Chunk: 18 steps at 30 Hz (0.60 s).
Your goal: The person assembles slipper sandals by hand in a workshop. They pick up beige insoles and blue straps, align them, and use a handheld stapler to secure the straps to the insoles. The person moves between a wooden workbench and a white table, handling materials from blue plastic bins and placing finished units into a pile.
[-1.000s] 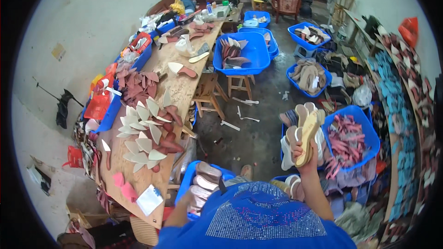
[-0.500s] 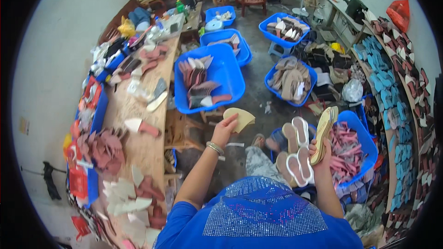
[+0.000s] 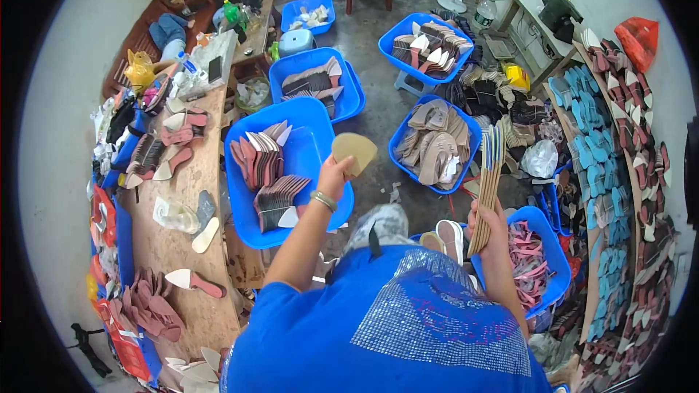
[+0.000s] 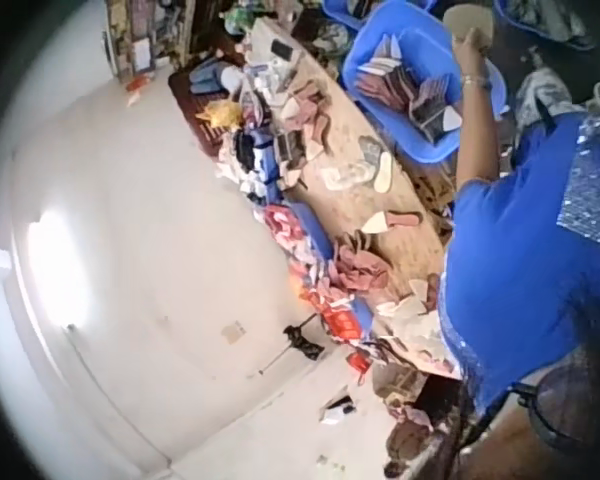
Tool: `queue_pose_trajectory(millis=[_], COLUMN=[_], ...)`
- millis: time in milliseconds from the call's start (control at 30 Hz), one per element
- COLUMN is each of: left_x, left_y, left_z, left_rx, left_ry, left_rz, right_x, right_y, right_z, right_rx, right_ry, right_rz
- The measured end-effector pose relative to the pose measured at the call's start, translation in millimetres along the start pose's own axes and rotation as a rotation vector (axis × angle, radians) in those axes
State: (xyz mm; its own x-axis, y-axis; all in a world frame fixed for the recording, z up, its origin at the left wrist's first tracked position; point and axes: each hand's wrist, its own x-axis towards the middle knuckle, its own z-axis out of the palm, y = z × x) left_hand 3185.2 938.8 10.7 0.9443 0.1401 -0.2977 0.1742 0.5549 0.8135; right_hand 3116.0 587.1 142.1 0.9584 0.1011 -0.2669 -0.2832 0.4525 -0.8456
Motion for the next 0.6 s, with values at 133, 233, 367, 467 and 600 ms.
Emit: queue_pose_trajectory(millis=[133, 233, 367, 467, 600], left_x=[99.0, 172.0, 299.4, 387.6, 478.1], left_y=[30.7, 65.3, 87.0, 111.1, 157.3], left_z=[7.4, 41.2, 55.1, 68.6, 108.4], left_rx=[-0.19, -0.318, -0.476, -0.697, -0.783], left_ry=[-0.036, -0.129, -0.353, -0.486, -0.671], left_rz=[-0.064, -0.096, -0.202, -0.351, -0.43], right_x=[39.7, 81.6, 187.5, 305.8, 463.9], right_y=[-10.2, -12.0, -23.3, -35.9, -36.9], right_z=[-9.7, -33.5, -19.6, 21.3, 57.3], right_rx=[-0.069, 0.108, 0.061, -0.006, 0.22], right_ry=[0.129, 0.219, 0.234, 0.216, 0.195], right_rz=[-0.119, -0.168, -0.205, -0.234, -0.045])
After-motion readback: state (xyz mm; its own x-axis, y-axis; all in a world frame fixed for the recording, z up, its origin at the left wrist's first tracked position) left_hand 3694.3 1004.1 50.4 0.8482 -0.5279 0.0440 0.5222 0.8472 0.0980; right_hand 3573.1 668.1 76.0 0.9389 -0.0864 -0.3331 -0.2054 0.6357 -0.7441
